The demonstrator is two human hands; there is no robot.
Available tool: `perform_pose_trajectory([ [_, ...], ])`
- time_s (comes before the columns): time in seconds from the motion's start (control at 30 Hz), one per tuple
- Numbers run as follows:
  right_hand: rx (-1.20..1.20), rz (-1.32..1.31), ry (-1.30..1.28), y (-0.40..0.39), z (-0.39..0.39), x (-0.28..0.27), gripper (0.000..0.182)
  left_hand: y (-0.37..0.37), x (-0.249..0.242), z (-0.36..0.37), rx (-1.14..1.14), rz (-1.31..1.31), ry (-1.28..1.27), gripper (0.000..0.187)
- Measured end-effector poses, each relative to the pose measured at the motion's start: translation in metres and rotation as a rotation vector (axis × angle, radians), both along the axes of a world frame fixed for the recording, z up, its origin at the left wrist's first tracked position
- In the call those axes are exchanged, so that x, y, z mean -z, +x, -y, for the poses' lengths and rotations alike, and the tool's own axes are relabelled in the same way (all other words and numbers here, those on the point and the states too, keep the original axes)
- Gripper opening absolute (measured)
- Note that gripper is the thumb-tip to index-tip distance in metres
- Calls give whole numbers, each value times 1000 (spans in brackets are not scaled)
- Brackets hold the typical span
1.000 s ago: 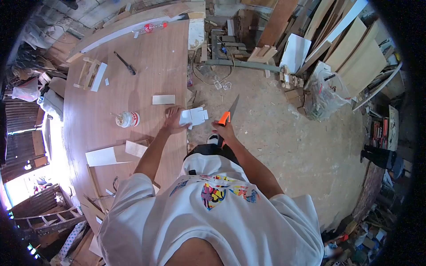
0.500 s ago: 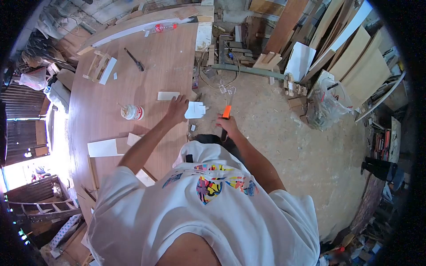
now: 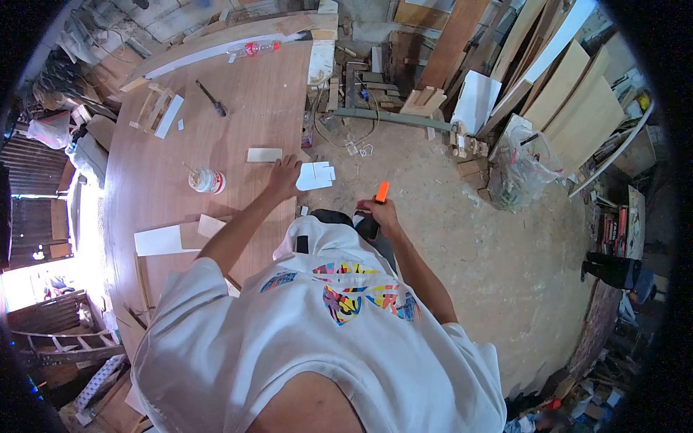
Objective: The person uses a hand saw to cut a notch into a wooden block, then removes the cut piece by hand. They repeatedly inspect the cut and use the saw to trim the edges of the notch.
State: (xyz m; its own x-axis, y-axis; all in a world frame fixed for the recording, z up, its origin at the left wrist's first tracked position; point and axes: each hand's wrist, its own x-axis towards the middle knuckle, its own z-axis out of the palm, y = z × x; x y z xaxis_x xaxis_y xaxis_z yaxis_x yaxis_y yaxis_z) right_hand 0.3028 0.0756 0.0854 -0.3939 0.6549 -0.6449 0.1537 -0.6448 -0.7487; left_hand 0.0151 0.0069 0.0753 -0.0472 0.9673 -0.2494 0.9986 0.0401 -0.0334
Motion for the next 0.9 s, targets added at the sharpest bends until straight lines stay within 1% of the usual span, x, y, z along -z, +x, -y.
perform_pose_trajectory([
  [0.03, -14, 47, -6, 2, 9, -4, 10, -2, 11, 8, -60, 45, 41, 75],
  [0.07, -19, 33, 33, 5, 18, 0, 7, -4, 22, 17, -119, 91, 80, 73],
  [0.1, -15, 29, 33, 7, 27, 1, 7, -6, 21, 23, -115, 88, 80, 73],
  [0.17, -215, 270, 249, 10, 41, 2, 11, -7, 16, 28, -166, 103, -22, 70],
  [0.2, -215, 272, 247, 12, 50, 5, 11, -2, 4, 31, -252, 204, 0, 75],
  [0.23, -224, 280, 287, 15, 61, 10, 12, 4, 3, 36, -254, 206, -5, 75],
  [0.3, -235, 288, 375, 14, 70, 17, 15, 9, 0, 39, -351, 465, 232, 74],
  [0.33, -250, 341, 348, 12, 69, 11, 15, 5, 16, 40, -350, 460, 231, 74],
  [0.4, -249, 300, 368, 11, 66, 21, 16, -2, 48, 40, -640, 1327, 31, 68],
  [0.43, -247, 264, 390, 13, 64, 30, 17, 4, 35, 42, -634, 1322, 29, 68],
  [0.5, -268, 280, 415, 15, 61, 49, 18, 28, 7, 51, -947, 2300, 103, 47],
  [0.53, -298, 299, 438, 14, 62, 50, 18, 34, -3, 50, -869, 2430, 114, 71],
  [0.57, -297, 296, 436, 15, 63, 50, 18, 41, -14, 52, -871, 2427, 113, 71],
  [0.63, -351, 355, 434, 14, 63, 40, 21, 54, -39, 56, -737, 3003, -10, 78],
  [0.67, -350, 351, 436, 13, 63, 42, 21, 59, -52, 58, -860, 3123, -59, 88],
  [0.7, -322, 344, 465, 14, 65, 45, 20, 61, -49, 61, -861, 3120, -58, 88],
  [0.77, -289, 333, 493, 14, 66, 51, 20, 61, -41, 64, -559, 3154, -233, 97],
  [0.8, -299, 349, 504, 15, 66, 48, 20, 62, -41, 65, -561, 3151, -236, 97],
  [0.87, -313, 366, 516, 15, 66, 45, 20, 66, -41, 64, -283, 3134, -265, 102],
  [0.9, -319, 379, 515, 16, 66, 47, 20, 68, -44, 65, -283, 3137, -260, 102],
])
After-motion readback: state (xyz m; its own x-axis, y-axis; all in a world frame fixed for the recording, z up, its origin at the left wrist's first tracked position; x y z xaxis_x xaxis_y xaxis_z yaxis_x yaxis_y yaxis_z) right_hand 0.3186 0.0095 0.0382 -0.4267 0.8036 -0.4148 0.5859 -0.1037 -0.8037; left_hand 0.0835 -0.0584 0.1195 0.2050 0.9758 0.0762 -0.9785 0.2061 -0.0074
